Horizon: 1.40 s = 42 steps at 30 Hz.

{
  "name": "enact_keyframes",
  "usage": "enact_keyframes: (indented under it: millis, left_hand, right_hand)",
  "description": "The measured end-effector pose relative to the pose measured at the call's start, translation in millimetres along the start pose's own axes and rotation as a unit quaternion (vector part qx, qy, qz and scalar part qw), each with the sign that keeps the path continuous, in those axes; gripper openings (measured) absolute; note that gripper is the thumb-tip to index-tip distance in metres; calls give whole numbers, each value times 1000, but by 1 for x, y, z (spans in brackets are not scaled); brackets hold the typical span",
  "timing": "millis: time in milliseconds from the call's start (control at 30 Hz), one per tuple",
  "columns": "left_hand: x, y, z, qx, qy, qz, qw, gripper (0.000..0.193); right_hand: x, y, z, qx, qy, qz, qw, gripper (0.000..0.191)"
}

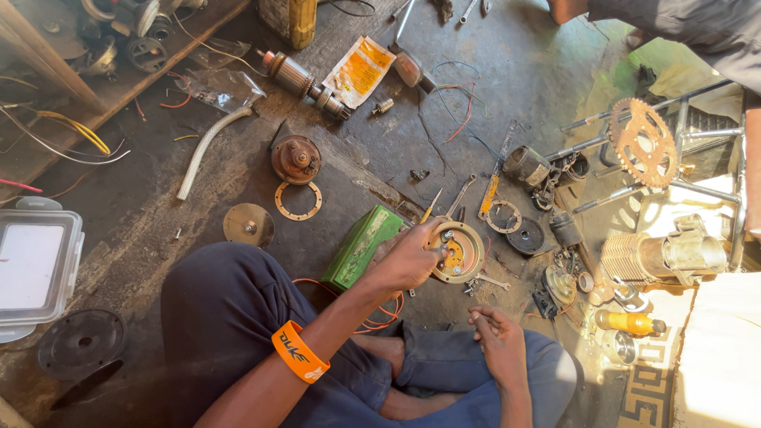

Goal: The person sits on the floor and uses a screwdriver to adjust terminals on a green battery. They then handle a circular metal component, inserting small parts into it and manipulating it with both hands.

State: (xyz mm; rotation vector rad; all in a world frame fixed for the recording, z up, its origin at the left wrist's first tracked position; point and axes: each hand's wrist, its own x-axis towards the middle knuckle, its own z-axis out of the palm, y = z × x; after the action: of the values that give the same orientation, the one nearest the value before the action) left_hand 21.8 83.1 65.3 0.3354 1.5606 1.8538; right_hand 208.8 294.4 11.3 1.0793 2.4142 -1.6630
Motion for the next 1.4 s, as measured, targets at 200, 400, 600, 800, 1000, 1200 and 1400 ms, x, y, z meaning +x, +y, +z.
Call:
enact_keyframes:
  millis: [200,400,600,800,1000,1200,1400]
  left_hand:
    - [-1,0,1,-37,-1,19,999,43]
    - [1,-2,0,-167,-58,-9,984,43]
    - [2,-4,2,-126,-45,24,991,46]
    - [1,-4,5,-59,-11,8,998,44]
    - [0,-2,4,-57,-7,12,998,42]
    - [1,-1,-2,-108,24,-8,994,43]
    - [0,3,-6,-142,21,-1,990,42]
  right_hand:
    - [-7,-11,13,-175,38,-19,984,22]
    - [-14,-25,20,-195,52,-25,979,20]
    - [-18,-30,25,-258,70,-29,963,21]
    - [-20,-31,27,-135,54,-46,988,21]
    - [-18,-26,27,-227,69,-11,971,20]
    - [5,-9,11,-55,15,-88,995,20]
    - [41,0,-6,84,9,-31,996,22]
